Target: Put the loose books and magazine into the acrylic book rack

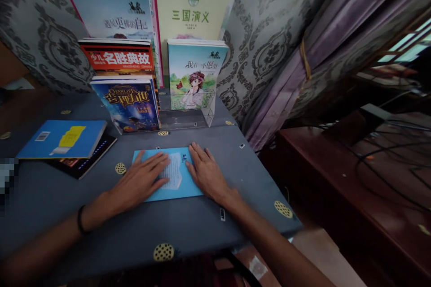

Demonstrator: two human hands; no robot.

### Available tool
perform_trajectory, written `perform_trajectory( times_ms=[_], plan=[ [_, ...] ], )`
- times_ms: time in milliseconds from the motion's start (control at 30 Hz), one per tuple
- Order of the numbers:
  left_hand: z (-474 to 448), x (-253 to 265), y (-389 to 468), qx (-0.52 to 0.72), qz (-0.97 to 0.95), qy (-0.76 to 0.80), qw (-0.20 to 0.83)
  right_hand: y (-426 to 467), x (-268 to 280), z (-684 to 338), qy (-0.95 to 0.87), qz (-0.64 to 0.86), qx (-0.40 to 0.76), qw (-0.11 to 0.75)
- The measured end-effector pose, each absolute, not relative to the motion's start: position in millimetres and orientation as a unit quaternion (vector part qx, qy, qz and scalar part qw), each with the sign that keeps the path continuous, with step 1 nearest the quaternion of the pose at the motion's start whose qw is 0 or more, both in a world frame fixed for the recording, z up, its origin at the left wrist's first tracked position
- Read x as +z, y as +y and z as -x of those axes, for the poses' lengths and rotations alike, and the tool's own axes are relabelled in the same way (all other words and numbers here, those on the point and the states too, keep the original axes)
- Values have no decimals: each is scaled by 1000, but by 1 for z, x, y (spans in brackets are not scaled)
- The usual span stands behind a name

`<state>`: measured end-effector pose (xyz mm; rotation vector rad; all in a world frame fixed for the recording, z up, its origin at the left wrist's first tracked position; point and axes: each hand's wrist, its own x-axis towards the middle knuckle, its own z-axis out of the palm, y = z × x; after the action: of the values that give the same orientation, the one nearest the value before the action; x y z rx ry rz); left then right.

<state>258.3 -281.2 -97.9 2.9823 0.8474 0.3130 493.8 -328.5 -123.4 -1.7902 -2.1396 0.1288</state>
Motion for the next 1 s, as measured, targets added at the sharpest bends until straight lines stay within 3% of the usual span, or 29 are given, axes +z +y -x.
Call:
perform_trajectory(
  times_ms=[200,567,833,1000],
  plan=[
    [-286,-94,-281,75,-959,272,33,-327,-127,-496,-755,631,31,177],
    [-204,-104,-254,131,-927,352,-5,-328,-126,-496,-752,638,31,162],
    [-193,-117,-242,229,-903,347,110,-324,-121,-494,-764,626,23,152],
    [-187,-113,-238,239,-880,362,195,-312,-104,-454,-831,537,48,136]
  ],
)
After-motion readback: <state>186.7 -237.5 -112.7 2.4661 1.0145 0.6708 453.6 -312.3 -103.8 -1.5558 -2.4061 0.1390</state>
